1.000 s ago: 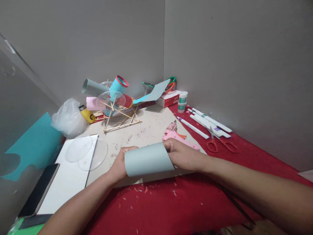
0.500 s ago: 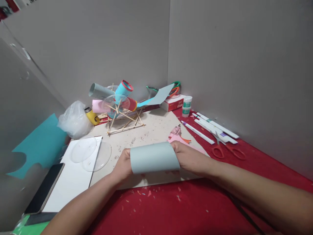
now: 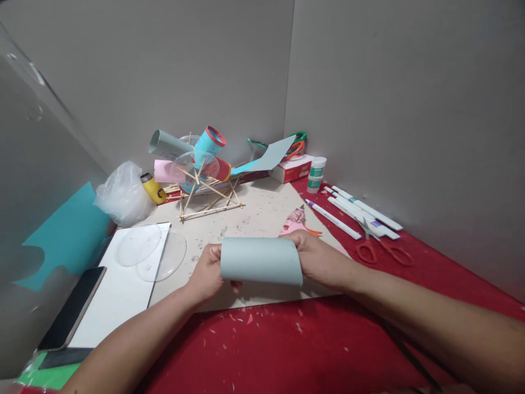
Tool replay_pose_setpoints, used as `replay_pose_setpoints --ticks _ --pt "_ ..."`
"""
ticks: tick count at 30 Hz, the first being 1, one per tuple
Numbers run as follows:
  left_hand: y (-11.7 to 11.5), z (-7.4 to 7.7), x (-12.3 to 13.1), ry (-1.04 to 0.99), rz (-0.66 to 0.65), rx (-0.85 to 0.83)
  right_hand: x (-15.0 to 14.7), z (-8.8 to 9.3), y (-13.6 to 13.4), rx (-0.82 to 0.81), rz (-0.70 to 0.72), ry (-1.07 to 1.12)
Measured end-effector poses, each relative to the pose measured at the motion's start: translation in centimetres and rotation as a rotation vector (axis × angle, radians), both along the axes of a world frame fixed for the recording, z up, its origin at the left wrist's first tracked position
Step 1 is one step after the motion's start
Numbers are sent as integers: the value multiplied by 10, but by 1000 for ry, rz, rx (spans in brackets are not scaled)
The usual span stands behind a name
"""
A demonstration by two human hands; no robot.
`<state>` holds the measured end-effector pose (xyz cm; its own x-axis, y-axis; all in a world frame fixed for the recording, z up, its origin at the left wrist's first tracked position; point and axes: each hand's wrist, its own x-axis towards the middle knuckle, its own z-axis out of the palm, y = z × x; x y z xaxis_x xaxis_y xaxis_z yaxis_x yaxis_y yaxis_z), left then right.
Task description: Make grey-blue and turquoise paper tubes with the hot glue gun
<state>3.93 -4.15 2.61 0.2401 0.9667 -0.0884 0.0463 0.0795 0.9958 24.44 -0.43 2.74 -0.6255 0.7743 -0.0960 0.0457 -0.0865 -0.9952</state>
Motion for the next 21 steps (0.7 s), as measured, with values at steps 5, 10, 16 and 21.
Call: replay_pose_setpoints --ticks 5,10,16,21 --pt "1 -2 0 -9 -1 -28 0 0 -1 -42 6 20" --pt "8 -10 -4 -96 -43 -151 1 1 2 -24 80 -116" --pt "13 -17 -7 -170 5 -215 7 13 4 -6 26 -29" --pt "13 -19 -10 -164 -5 -233 6 15 0 -27 112 -106"
